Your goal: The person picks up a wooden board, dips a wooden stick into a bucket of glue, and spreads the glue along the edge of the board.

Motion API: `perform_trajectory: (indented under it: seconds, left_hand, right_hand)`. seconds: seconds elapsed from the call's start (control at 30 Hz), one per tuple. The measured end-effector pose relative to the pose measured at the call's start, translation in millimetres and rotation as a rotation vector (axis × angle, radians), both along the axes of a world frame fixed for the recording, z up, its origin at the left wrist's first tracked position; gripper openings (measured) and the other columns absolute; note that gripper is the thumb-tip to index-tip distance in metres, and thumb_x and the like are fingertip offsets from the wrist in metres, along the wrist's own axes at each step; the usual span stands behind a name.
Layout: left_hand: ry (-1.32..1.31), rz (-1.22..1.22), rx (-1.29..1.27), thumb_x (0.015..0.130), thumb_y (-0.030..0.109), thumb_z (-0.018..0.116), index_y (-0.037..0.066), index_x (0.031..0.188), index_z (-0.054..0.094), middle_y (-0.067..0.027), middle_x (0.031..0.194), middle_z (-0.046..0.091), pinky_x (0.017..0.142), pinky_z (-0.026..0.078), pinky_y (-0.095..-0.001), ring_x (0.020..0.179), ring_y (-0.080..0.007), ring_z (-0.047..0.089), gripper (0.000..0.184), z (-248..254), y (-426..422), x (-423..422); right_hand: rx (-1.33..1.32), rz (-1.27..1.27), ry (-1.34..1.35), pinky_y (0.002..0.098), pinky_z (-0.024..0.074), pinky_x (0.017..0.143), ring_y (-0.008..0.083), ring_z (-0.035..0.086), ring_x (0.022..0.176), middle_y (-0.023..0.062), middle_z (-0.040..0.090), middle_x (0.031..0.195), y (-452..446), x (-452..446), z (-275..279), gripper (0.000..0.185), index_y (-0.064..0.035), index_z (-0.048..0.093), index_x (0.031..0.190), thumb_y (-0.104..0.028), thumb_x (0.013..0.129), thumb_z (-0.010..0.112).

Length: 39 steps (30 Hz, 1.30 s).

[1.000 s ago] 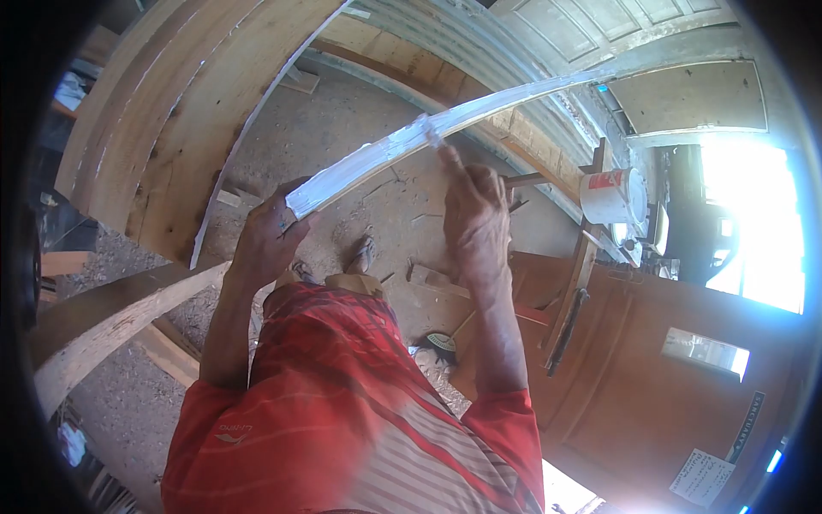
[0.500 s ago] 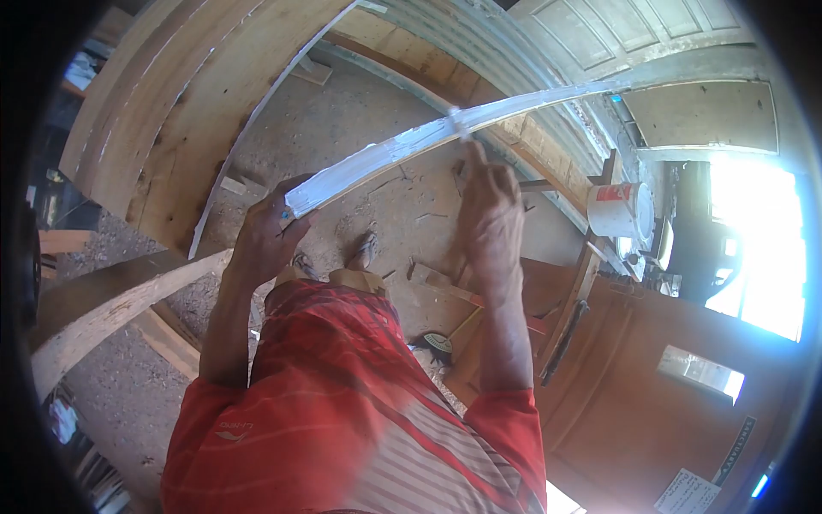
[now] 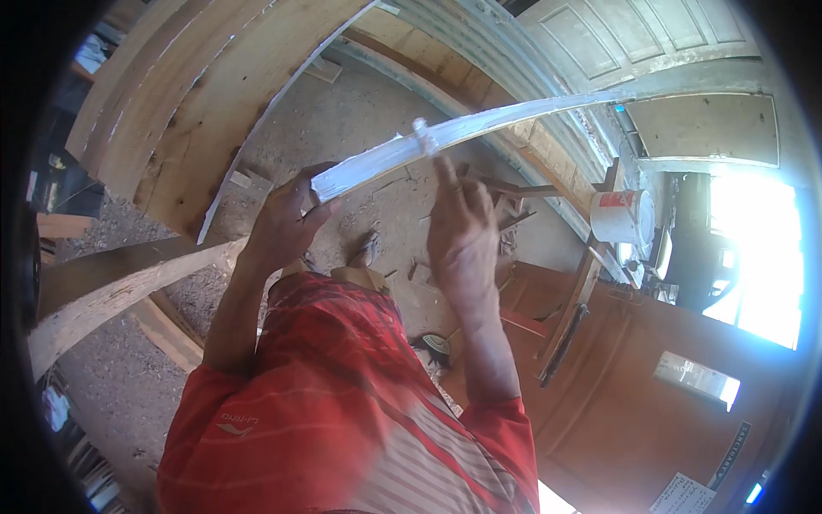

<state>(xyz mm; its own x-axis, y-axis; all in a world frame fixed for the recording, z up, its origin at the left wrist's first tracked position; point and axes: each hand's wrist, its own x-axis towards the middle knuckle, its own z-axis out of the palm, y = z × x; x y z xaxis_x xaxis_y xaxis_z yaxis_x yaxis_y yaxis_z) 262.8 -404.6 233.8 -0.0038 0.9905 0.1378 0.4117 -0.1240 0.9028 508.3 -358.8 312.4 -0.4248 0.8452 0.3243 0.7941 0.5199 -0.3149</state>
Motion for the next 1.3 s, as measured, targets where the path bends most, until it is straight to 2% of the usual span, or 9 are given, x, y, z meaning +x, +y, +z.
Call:
perform_trajectory:
  seconds: [0.2, 0.3, 0.43, 0.57, 0.77, 0.83, 0.93, 1.03, 1.3]
  left_hand:
    - [-0.056, -0.012, 0.102, 0.099, 0.018, 0.071, 0.004, 0.137, 0.058, -0.0182, 0.107, 0.073, 0.082, 0.056, -0.043, 0.09, -0.0313, 0.07, 0.043, -11.6, 1.2, -2.5]
    - [-0.088, -0.006, 0.122, 0.099, 0.015, 0.071, 0.004, 0.138, 0.059, -0.0153, 0.1, 0.071, 0.08, 0.056, -0.0415, 0.084, -0.0268, 0.068, 0.042, -9.0, -1.1, 0.6]
    - [-0.123, 0.021, 0.166, 0.099, 0.013, 0.071, 0.005, 0.138, 0.059, -0.0127, 0.094, 0.07, 0.077, 0.056, -0.04, 0.081, -0.023, 0.067, 0.042, -10.6, -1.1, 4.6]
    - [-0.123, 0.023, 0.194, 0.099, 0.013, 0.072, 0.006, 0.138, 0.058, -0.0129, 0.094, 0.07, 0.077, 0.057, -0.0407, 0.081, -0.0249, 0.068, 0.043, -15.5, -0.5, 4.7]
    - [-0.056, 0.017, 0.197, 0.1, 0.015, 0.07, 0.004, 0.137, 0.058, -0.018, 0.102, 0.071, 0.082, 0.057, -0.0434, 0.09, -0.033, 0.071, 0.041, -17.0, -1.6, 2.6]
    - [-0.034, -0.005, 0.154, 0.101, 0.014, 0.067, 0.0, 0.134, 0.058, -0.0243, 0.118, 0.071, 0.089, 0.057, -0.0472, 0.106, -0.0423, 0.071, 0.037, -15.5, -2.4, 1.0]
    - [-0.077, -0.036, 0.213, 0.101, 0.015, 0.068, 0.001, 0.135, 0.058, -0.0238, 0.117, 0.072, 0.088, 0.057, -0.0471, 0.106, -0.0428, 0.071, 0.038, -14.5, -0.7, -1.2]
    - [-0.102, 0.01, 0.186, 0.1, 0.019, 0.07, 0.004, 0.136, 0.058, -0.0149, 0.091, 0.07, 0.079, 0.056, -0.0425, 0.085, -0.0315, 0.072, 0.041, -15.3, -0.2, 0.5]
    - [-0.106, 0.011, 0.182, 0.1, 0.016, 0.07, 0.004, 0.136, 0.059, -0.0131, 0.09, 0.068, 0.078, 0.056, -0.041, 0.08, -0.0266, 0.069, 0.04, -13.0, 1.7, -2.0]
  right_hand:
    - [0.092, 0.367, -0.09, 0.0425, 0.0593, 0.087, 0.0282, 0.066, 0.1, 0.016, 0.067, 0.108, -32.9, -24.0, 13.4, 0.056, 0.001, 0.063, 0.139, 0.006, 0.084, 0.066]
    - [0.215, 0.238, -0.178, 0.0428, 0.0599, 0.078, 0.0332, 0.071, 0.097, 0.0156, 0.071, 0.106, 16.4, 1.4, 37.7, 0.033, -0.0006, 0.07, 0.124, 0.002, 0.091, 0.066]
    - [0.017, 0.168, -0.299, 0.048, 0.0553, 0.078, 0.0369, 0.072, 0.09, 0.0198, 0.073, 0.104, 70.1, 9.9, 75.6, 0.025, -0.0052, 0.071, 0.125, -0.007, 0.102, 0.062]
    - [-0.003, 0.217, -0.529, 0.0479, 0.0557, 0.072, 0.0339, 0.072, 0.082, 0.0169, 0.072, 0.094, 90.9, -4.9, 82.6, 0.02, -0.0086, 0.074, 0.112, -0.023, 0.104, 0.063]
    - [-0.227, 0.438, -0.408, 0.0444, 0.0587, 0.074, 0.0319, 0.073, 0.08, 0.0137, 0.074, 0.091, 69.1, -52.3, 91.9, 0.025, -0.0077, 0.077, 0.101, -0.029, 0.103, 0.065]
    - [-0.219, 0.543, -0.358, 0.0435, 0.0587, 0.074, 0.0314, 0.073, 0.08, 0.0131, 0.074, 0.092, 63.8, -59.6, 86.7, 0.023, -0.0062, 0.077, 0.101, -0.027, 0.101, 0.066]
    - [-0.236, 0.586, -0.216, 0.0428, 0.0582, 0.074, 0.0316, 0.073, 0.083, 0.014, 0.074, 0.094, 50.6, -58.3, 85.0, 0.018, -0.0043, 0.077, 0.105, -0.019, 0.1, 0.068]
    - [-0.173, 0.382, -0.072, 0.0432, 0.0577, 0.074, 0.0328, 0.072, 0.082, 0.0162, 0.073, 0.096, 34.8, -40.4, 86.1, 0.018, -0.0033, 0.076, 0.113, -0.009, 0.099, 0.067]
    - [-0.047, 0.143, -0.079, 0.0442, 0.0555, 0.077, 0.0323, 0.068, 0.087, 0.0155, 0.066, 0.098, 17.3, 5.0, 53.0, 0.038, -0.0077, 0.07, 0.131, 0.002, 0.094, 0.064]
